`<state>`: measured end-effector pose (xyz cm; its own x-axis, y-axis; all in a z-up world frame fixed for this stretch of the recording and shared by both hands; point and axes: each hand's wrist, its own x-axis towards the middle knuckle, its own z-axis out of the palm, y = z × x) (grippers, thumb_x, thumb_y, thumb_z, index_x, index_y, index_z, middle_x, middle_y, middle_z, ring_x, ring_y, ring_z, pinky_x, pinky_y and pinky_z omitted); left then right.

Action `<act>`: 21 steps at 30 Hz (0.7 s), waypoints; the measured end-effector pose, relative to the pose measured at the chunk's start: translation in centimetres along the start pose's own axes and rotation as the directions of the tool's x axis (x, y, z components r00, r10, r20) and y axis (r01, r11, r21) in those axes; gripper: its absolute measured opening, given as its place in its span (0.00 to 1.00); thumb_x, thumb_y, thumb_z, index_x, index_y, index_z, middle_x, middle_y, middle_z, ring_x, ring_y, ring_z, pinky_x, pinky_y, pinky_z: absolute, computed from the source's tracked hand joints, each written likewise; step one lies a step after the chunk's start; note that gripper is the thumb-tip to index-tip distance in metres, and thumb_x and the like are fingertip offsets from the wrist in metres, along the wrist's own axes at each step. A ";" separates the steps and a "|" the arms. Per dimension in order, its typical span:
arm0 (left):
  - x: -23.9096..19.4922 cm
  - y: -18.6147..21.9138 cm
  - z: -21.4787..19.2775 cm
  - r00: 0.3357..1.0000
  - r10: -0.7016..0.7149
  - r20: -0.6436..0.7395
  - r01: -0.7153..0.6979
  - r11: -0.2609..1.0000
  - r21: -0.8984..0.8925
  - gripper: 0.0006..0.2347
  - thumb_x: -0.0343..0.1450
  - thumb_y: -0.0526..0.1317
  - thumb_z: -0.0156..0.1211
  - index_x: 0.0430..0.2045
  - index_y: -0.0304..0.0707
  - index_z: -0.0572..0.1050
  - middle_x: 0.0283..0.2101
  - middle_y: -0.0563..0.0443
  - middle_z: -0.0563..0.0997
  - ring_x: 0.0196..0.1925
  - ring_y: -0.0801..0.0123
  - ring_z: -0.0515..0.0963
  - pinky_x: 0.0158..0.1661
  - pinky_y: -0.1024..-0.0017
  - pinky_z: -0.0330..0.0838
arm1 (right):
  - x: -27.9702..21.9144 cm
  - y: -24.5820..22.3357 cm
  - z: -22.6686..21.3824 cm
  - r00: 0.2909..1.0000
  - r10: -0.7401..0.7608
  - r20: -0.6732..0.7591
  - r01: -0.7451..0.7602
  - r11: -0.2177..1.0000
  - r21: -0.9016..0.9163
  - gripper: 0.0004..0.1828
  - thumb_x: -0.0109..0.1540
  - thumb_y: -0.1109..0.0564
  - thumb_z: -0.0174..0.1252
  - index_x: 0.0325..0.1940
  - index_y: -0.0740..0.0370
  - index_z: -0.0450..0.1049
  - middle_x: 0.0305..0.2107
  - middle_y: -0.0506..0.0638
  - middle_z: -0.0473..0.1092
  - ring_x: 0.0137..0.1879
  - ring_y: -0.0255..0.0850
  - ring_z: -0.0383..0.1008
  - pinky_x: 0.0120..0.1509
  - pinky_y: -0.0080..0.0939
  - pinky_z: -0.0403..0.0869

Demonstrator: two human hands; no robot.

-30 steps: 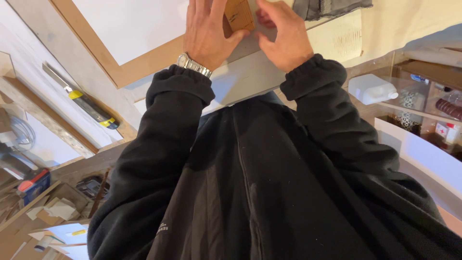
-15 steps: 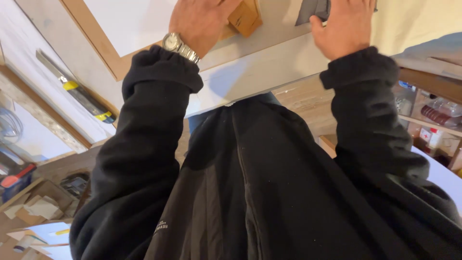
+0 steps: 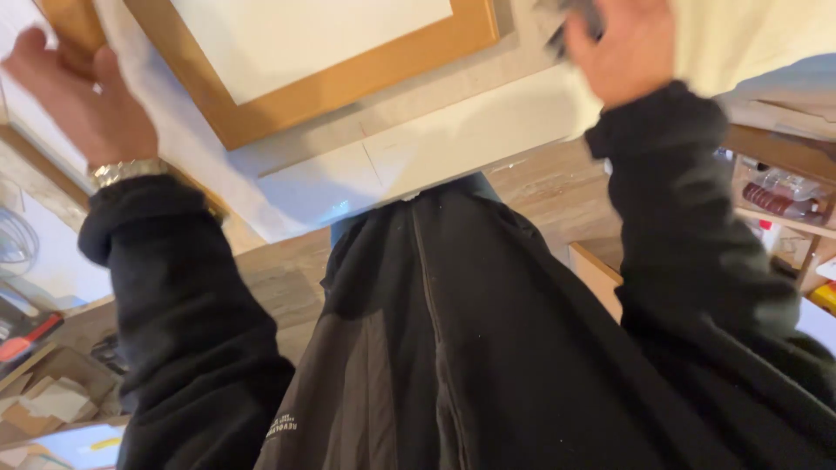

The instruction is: Applying and sealing adhesive tape to the back of a picture frame.

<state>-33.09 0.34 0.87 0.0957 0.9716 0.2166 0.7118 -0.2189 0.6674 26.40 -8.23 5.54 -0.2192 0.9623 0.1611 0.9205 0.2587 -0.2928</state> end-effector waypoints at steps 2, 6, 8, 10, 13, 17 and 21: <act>-1.0 -3.6 -2.0 0.994 -0.108 -0.033 0.112 0.980 0.162 0.21 0.78 0.22 0.61 0.62 0.32 0.58 0.54 0.43 0.69 0.52 0.66 0.78 0.53 0.66 0.75 | 1.4 -4.2 -1.0 0.997 -0.065 -0.038 0.071 0.978 0.198 0.13 0.65 0.67 0.64 0.53 0.66 0.73 0.44 0.58 0.70 0.52 0.56 0.72 0.56 0.52 0.73; -2.2 -6.4 -3.0 0.973 -0.227 -0.035 0.230 0.955 0.188 0.21 0.77 0.25 0.63 0.61 0.32 0.61 0.48 0.48 0.70 0.49 0.68 0.78 0.51 0.67 0.77 | 1.1 -7.1 2.5 0.999 -0.022 0.043 0.014 0.983 0.185 0.13 0.65 0.66 0.67 0.53 0.64 0.74 0.46 0.56 0.66 0.55 0.54 0.70 0.60 0.50 0.74; -1.9 -6.3 -3.0 0.957 -0.286 -0.038 0.289 0.945 0.153 0.20 0.76 0.26 0.65 0.60 0.32 0.63 0.48 0.49 0.72 0.49 0.68 0.79 0.50 0.67 0.77 | 0.8 -7.1 3.9 0.999 0.000 0.047 -0.005 0.992 0.123 0.13 0.64 0.65 0.68 0.51 0.63 0.74 0.46 0.54 0.66 0.57 0.54 0.70 0.60 0.50 0.74; -1.9 -6.8 -3.2 0.997 -0.074 0.002 0.072 0.968 0.242 0.19 0.71 0.27 0.68 0.52 0.31 0.66 0.52 0.43 0.67 0.54 0.64 0.77 0.53 0.68 0.79 | 0.6 -6.3 5.1 0.993 0.035 0.111 -0.042 0.997 0.059 0.09 0.66 0.66 0.67 0.48 0.63 0.75 0.45 0.55 0.65 0.55 0.52 0.70 0.58 0.50 0.74; -1.6 -6.3 -3.6 0.984 -0.177 0.019 0.164 0.944 0.287 0.18 0.70 0.29 0.72 0.50 0.28 0.69 0.54 0.39 0.69 0.55 0.54 0.77 0.54 0.61 0.77 | 1.2 -7.4 4.0 0.997 -0.007 0.073 0.001 0.997 0.081 0.10 0.65 0.66 0.64 0.50 0.64 0.76 0.48 0.53 0.66 0.57 0.51 0.70 0.64 0.50 0.74; -0.3 -3.8 -4.5 0.991 -0.131 0.026 0.117 0.945 0.306 0.19 0.68 0.32 0.79 0.44 0.29 0.69 0.47 0.38 0.70 0.50 0.43 0.73 0.48 0.53 0.71 | 0.7 -8.2 4.9 0.991 0.061 0.117 -0.068 0.996 0.058 0.08 0.64 0.67 0.61 0.46 0.64 0.75 0.47 0.51 0.66 0.56 0.49 0.70 0.63 0.50 0.74; -1.3 -5.5 -4.2 0.991 -0.132 0.003 0.129 0.970 0.204 0.24 0.68 0.33 0.79 0.53 0.30 0.69 0.54 0.40 0.71 0.56 0.44 0.72 0.57 0.54 0.70 | 0.9 -11.3 5.9 0.988 0.074 0.134 -0.076 0.997 0.008 0.09 0.60 0.67 0.61 0.45 0.64 0.75 0.46 0.53 0.64 0.55 0.50 0.69 0.61 0.50 0.73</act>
<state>-40.05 -0.11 -0.12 0.0025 0.9922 0.1244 0.8450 -0.0686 0.5304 13.91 -9.75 3.41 -0.1916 0.9814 0.0108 0.9318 0.1853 -0.3120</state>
